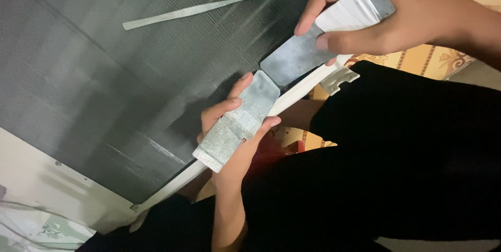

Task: The person sits on the floor with an air conditioner coil panel across their lap and rubs two rectangular whetstone blocks against each other, repeatedly stroking one stone over the face of the other and repositioning the blocks between strokes. A thin metal blade lies on the coil panel nearby and is not touched.

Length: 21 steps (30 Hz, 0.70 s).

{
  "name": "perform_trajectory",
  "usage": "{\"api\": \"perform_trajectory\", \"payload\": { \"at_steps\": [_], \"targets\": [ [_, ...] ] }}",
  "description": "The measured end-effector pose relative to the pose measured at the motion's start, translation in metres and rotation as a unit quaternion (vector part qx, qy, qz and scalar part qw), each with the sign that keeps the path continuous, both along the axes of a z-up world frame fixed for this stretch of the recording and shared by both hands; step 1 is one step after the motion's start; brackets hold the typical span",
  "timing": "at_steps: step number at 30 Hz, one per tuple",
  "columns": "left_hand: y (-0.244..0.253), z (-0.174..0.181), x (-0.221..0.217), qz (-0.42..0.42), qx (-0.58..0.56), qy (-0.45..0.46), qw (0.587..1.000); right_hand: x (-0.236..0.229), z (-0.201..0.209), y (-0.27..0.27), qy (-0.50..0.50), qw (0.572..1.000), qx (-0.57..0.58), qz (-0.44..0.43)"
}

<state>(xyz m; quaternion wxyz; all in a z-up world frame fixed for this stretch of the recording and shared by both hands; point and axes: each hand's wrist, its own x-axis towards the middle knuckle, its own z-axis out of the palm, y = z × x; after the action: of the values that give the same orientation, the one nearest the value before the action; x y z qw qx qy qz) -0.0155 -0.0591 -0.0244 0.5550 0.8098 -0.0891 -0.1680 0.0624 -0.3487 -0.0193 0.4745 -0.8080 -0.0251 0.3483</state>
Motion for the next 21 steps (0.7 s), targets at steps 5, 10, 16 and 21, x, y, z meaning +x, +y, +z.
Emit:
{"api": "perform_trajectory", "payload": {
  "at_steps": [5, 10, 16, 21],
  "targets": [
    [0.0007, -0.0006, -0.0004, -0.018, 0.044, -0.022, 0.999, 0.0007, -0.0002, 0.0001, -0.010, 1.000, 0.006, 0.005],
    [0.0004, -0.0025, -0.0009, -0.015, 0.031, -0.032, 0.999, 0.0011, -0.0019, -0.0008, -0.029, 0.999, 0.009, 0.012],
    [-0.0036, -0.0007, -0.0011, -0.019, 0.056, -0.031, 0.998, 0.0017, 0.0005, 0.0010, -0.006, 1.000, -0.001, 0.001],
    [-0.0072, 0.0022, 0.0002, -0.002, 0.046, -0.063, 0.997, 0.0019, 0.0022, 0.0011, -0.006, 1.000, 0.006, -0.003]
  ]
}}
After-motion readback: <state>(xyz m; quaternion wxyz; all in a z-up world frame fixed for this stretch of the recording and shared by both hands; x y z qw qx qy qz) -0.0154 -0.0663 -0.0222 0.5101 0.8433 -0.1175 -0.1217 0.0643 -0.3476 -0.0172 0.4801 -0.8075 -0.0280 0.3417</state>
